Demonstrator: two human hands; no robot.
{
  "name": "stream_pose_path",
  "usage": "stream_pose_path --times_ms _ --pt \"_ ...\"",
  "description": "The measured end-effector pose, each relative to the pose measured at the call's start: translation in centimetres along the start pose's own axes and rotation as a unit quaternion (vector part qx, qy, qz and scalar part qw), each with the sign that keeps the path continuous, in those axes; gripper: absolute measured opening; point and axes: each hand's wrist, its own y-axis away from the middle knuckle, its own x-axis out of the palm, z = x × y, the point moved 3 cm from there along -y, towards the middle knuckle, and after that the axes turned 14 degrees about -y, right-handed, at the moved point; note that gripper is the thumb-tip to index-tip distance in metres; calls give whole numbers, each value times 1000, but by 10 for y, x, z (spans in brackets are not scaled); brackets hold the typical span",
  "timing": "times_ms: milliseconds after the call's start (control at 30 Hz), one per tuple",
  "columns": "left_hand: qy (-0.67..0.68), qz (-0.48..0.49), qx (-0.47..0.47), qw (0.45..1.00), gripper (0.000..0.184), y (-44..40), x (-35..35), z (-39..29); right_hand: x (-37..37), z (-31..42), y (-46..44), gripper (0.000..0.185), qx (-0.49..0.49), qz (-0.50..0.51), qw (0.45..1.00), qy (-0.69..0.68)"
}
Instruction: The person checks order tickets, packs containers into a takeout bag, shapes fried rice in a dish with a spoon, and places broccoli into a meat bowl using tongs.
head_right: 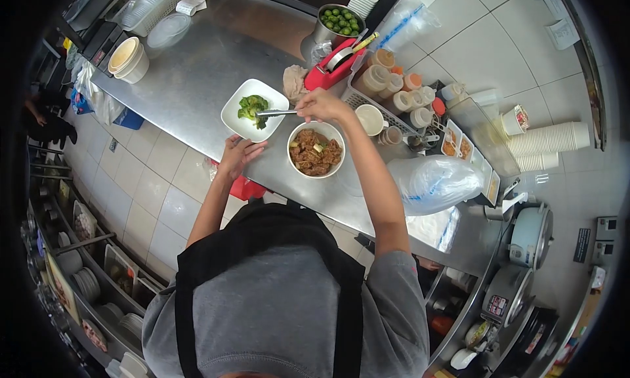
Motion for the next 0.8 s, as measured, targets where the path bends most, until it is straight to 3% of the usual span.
stream_pose_path --times_ms 167,233,333,500,667,700,800 --pt "9 -7 10 1000 46 0 1 2 -12 -25 -25 23 19 -56 988 143" --pt "4 -12 4 1000 47 3 2 -2 -13 -9 -16 22 -14 -71 965 251" --pt "-9 -18 5 1000 47 3 2 -3 3 33 13 25 1 -183 911 370" --pt "-36 -19 11 999 52 2 2 0 30 36 7 26 22 -179 900 398" --pt "-53 10 -8 999 59 15 -7 8 4 62 62 23 -21 -215 897 386" --pt "-82 -4 -17 996 52 26 -2 4 -3 76 87 22 -14 -218 893 393" --pt "-134 94 -15 986 44 36 7 5 -9 108 141 17 39 -197 876 439"
